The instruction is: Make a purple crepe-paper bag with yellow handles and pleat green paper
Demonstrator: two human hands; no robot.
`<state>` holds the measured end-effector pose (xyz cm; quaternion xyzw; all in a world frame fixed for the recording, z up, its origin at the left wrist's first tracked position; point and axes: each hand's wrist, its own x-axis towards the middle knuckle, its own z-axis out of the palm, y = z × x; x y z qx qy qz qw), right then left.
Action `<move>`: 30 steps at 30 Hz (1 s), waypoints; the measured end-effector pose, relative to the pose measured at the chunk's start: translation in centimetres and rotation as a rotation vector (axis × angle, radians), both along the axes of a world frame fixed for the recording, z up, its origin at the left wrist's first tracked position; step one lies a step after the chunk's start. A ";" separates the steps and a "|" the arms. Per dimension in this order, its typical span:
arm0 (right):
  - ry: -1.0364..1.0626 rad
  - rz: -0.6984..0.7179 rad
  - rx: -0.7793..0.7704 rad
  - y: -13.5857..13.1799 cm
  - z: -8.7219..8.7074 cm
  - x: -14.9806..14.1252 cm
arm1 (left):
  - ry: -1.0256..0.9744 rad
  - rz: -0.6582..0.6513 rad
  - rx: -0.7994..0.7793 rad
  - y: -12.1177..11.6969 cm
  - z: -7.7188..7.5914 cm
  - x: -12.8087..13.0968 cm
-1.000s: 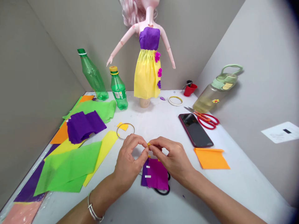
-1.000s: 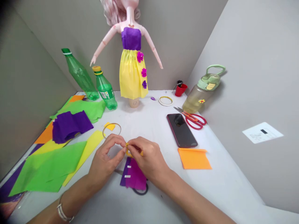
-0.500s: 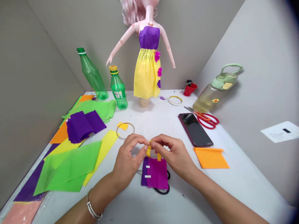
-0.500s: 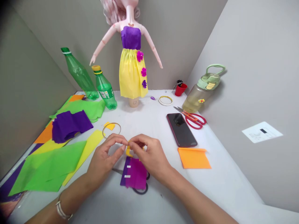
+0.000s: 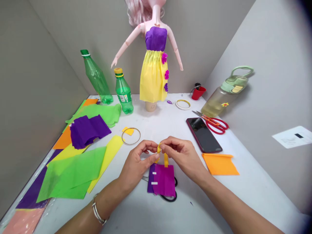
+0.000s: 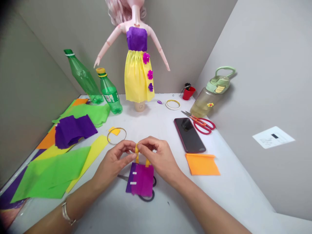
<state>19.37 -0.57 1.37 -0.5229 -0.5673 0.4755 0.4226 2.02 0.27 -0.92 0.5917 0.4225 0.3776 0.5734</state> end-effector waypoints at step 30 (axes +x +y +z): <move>0.017 0.072 -0.026 -0.3 0.3 -0.1 | -0.088 0.010 -0.147 0.2 -0.5 -0.2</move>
